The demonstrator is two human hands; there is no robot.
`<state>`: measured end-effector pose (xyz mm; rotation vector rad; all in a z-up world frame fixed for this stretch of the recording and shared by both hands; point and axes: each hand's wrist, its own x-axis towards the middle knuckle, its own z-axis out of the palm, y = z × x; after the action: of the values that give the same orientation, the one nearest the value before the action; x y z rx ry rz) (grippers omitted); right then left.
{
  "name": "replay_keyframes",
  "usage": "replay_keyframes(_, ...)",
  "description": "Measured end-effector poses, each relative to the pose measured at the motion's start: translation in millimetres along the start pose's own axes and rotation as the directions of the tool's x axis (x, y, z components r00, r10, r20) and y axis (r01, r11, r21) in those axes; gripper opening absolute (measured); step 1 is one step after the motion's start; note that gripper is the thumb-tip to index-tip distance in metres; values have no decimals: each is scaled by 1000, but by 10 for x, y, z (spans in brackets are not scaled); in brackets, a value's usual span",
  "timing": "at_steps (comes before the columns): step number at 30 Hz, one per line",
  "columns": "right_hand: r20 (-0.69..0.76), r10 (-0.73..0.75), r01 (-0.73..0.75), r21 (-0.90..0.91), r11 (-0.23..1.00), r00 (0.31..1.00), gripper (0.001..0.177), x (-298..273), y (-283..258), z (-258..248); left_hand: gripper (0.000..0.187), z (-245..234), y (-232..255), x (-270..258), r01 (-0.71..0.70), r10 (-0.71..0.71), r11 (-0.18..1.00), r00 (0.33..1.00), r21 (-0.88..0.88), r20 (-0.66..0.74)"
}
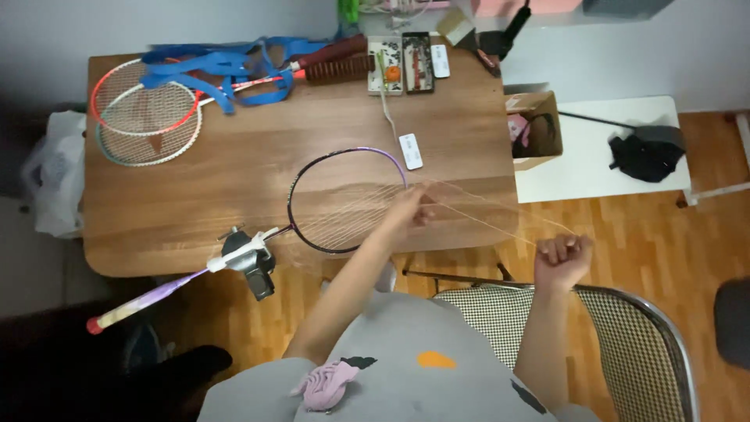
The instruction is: Attempting to thread or repair the strings of a badminton racket.
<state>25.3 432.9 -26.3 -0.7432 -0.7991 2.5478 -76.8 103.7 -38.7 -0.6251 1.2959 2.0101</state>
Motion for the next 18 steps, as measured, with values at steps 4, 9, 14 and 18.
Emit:
replay_keyframes(4,24,-147,149,-155,977,989,43,-101,-94,-150,36,-155,-174,245,14,117,910,950,-414,289)
replay_keyframes(9,-321,-39,180,421,889,946,46,101,-329,-731,51,-32,30,237,258,-196,869,963,-423,184)
replay_keyframes(14,-354,-148,235,218,947,924,45,107,-401,-750,39,-186,-265,740,183,-142,845,983,-503,120)
replay_keyframes(18,-151,-178,46,-626,779,972,16,428,-124,-1192,35,49,45,340,113,-87,879,993,-464,77)
